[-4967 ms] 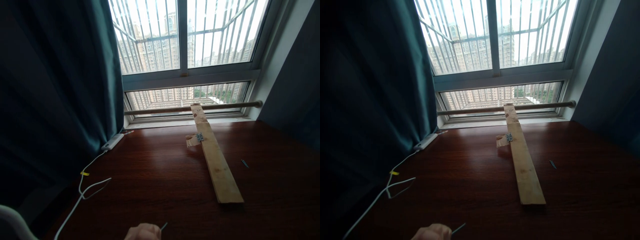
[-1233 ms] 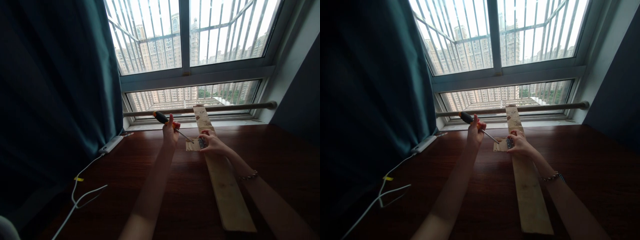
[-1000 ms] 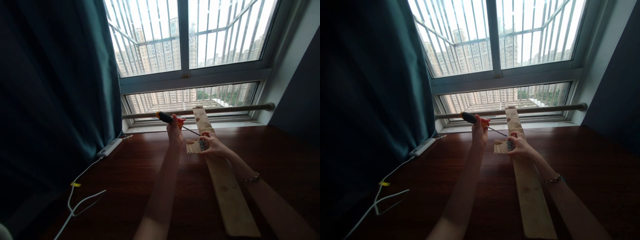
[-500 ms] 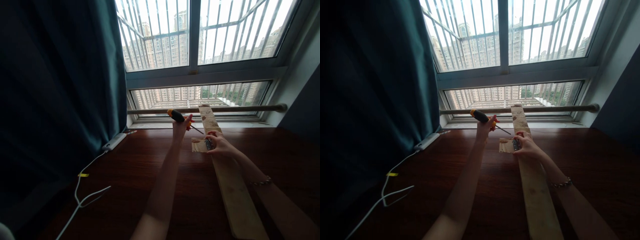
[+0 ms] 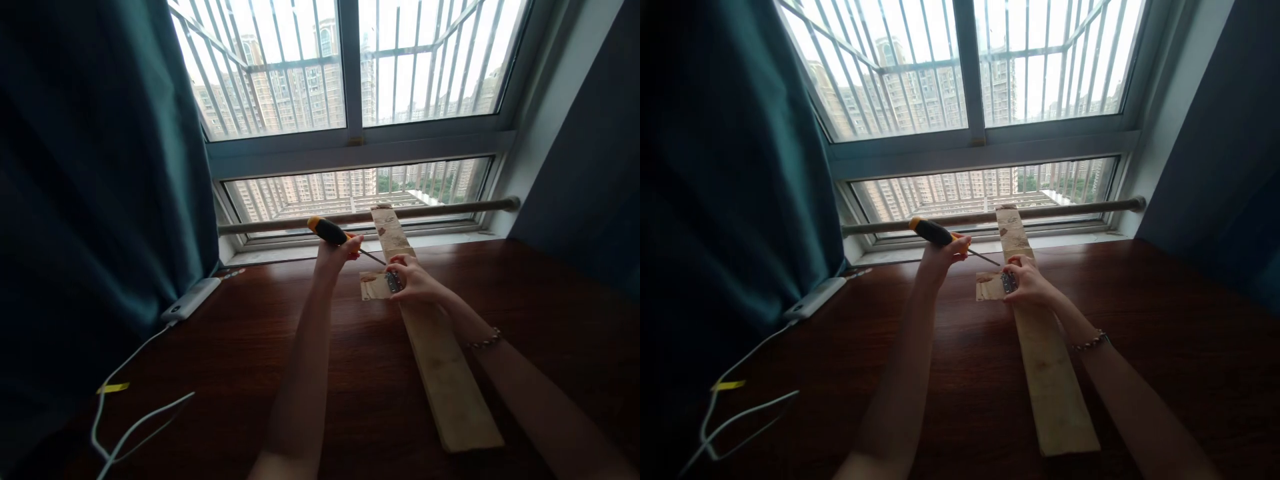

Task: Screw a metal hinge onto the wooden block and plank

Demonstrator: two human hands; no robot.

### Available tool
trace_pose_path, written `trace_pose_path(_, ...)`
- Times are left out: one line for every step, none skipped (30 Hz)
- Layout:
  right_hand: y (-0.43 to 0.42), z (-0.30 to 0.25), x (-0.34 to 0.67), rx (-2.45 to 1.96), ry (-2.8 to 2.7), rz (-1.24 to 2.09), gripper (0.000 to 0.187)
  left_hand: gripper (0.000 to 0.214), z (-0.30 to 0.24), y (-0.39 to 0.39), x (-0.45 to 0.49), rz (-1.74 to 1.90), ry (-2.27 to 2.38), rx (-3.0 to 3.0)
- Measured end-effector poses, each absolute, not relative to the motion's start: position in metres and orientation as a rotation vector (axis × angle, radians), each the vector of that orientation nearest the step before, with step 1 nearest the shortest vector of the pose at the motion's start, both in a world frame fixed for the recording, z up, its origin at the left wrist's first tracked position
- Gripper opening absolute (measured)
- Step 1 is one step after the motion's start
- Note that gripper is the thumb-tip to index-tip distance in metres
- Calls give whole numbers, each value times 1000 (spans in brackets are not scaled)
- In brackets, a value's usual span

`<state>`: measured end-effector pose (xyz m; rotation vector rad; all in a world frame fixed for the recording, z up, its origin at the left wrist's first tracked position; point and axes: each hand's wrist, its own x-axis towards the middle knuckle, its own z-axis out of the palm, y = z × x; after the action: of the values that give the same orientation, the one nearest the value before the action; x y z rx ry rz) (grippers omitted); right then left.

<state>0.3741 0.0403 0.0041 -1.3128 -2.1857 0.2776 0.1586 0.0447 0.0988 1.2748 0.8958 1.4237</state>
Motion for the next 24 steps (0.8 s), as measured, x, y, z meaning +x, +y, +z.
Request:
trace_pose_path(40, 5, 374, -1307, -2187, 278, 65, 25, 99, 45, 159, 1424, 901, 1271)
trace_pose_path(40, 5, 374, -1306, -2186, 281, 65, 25, 98, 45, 159, 1424, 906, 1272)
trace_pose_path(40, 5, 374, -1310, -2182, 285, 65, 24, 98, 45, 160, 1427, 909, 1278)
trace_pose_path(41, 5, 374, -1319, -2177, 291, 65, 23, 97, 46, 160, 1428, 913, 1285)
trace_pose_path(41, 5, 374, -1330, -2171, 299, 66, 22, 97, 46, 161, 1427, 913, 1292)
trace_pose_path(42, 4, 374, -1339, -2167, 306, 66, 21, 96, 47, 162, 1422, 912, 1297)
trace_pose_path(42, 4, 375, -1344, -2164, 310, 66, 20, 96, 47, 162, 1412, 912, 1300)
trace_pose_path(42, 3, 375, -1344, -2163, 312, 67, 20, 95, 48, 163, 1400, 914, 1302)
trace_pose_path(43, 3, 375, -1341, -2161, 313, 67, 19, 95, 48, 163, 1391, 916, 1304)
trace_pose_path(43, 3, 375, -1335, -2160, 315, 68, 18, 95, 48, 164, 1385, 920, 1305)
trace_pose_path(43, 3, 375, -1326, -2160, 318, 69, 18, 94, 48, 165, 1382, 923, 1305)
trace_pose_path(43, 3, 375, -1318, -2159, 323, 70, 18, 94, 48, 165, 1378, 924, 1306)
trace_pose_path(43, 3, 374, -1312, -2158, 331, 71, 17, 94, 48, 166, 1374, 918, 1309)
trace_pose_path(43, 4, 374, -1308, -2155, 338, 71, 17, 94, 47, 166, 1369, 909, 1313)
trace_pose_path(43, 4, 374, -1309, -2152, 343, 71, 17, 93, 47, 167, 1363, 898, 1318)
trace_pose_path(43, 4, 374, -1314, -2150, 348, 71, 17, 93, 47, 167, 1358, 889, 1326)
trace_pose_path(43, 4, 374, -1321, -2146, 351, 70, 18, 92, 46, 168, 1354, 886, 1335)
trace_pose_path(43, 4, 374, -1330, -2143, 354, 69, 18, 92, 46, 169, 1347, 888, 1344)
trace_pose_path(43, 3, 374, -1338, -2143, 356, 68, 18, 91, 46, 170, 1339, 894, 1354)
trace_pose_path(43, 3, 374, -1343, -2146, 354, 67, 18, 90, 47, 171, 1329, 901, 1364)
trace_pose_path(43, 3, 374, -1346, -2148, 349, 67, 17, 90, 47, 172, 1323, 907, 1373)
trace_pose_path(43, 3, 374, -1348, -2150, 342, 68, 17, 89, 47, 173, 1322, 909, 1379)
trace_pose_path(43, 3, 374, -1347, -2153, 336, 69, 16, 89, 47, 174, 1325, 908, 1384)
trace_pose_path(43, 3, 375, -1346, -2155, 334, 70, 16, 89, 47, 175, 1331, 905, 1388)
